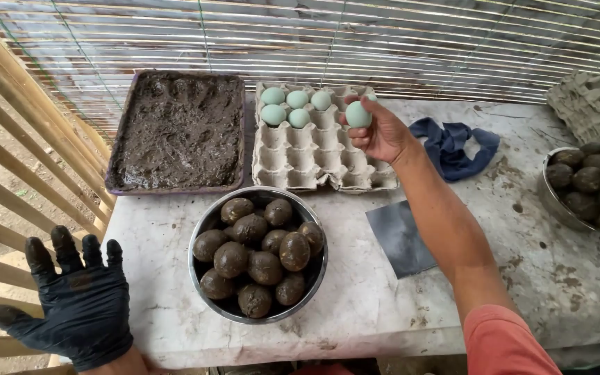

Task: Coating eggs in a mud and salt mixture and cleaning them with an abrasive pad, likely for salted egg preparation.

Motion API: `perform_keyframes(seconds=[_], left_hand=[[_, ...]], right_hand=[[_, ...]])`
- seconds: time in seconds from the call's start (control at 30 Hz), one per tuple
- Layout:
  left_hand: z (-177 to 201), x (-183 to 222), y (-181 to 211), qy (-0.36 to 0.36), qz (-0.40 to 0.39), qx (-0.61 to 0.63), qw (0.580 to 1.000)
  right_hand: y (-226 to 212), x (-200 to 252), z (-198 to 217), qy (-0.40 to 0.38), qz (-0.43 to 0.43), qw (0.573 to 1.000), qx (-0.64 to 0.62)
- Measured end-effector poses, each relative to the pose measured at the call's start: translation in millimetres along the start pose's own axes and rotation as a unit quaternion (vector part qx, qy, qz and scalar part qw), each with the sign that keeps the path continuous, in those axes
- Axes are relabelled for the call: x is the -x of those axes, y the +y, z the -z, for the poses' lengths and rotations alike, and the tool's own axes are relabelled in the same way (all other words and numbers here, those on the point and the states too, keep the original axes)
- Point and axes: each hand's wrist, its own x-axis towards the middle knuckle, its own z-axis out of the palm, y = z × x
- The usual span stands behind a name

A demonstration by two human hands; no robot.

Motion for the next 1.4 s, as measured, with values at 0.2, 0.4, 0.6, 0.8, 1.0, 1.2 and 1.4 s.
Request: perform_keyframes(seconds=[0.2, 0.4, 0.6, 0.8, 1.0, 1.2, 1.4], left_hand=[[6.8, -1.9, 0.3, 0.001, -0.001, 0.000, 1.000], [21.3, -1.6, 0.3, -0.084, -0.006, -0.001, 0.996], [0.1, 0.2, -2.3, 0.021, 0.001, -0.041, 0.999], [11.5, 1.8, -0.2, -0.022, 0.005, -0.035, 0.999], [-0.2, 7.0, 0.9, 0.001, -0.004, -0.027, 1.000], [4.0, -0.1, 1.3, 0.002, 0.031, 0.021, 0.999], [5.4, -1.5, 1.4, -0.043, 0.037, 0.059, 0.997]], right_hand=[[9.6, -7.8, 3.9, 0.073, 0.055, 0.994, 0.056], [11.3, 6.2, -29.4, 0.218, 0.054, 0.957, 0.183], [11.2, 63.0, -5.0, 0.265, 0.111, 0.935, 0.210], [-37.3, 93.4, 91.6, 0.425, -0.011, 0.557, 0.714], [-24.9, 83.1, 133.6, 0.450, -0.152, 0.478, 0.739], [-23.5, 89.4, 149.3, 0.524, -0.023, 0.459, 0.717], [-35.8, 93.4, 110.3, 0.493, 0.168, 0.800, 0.297]])
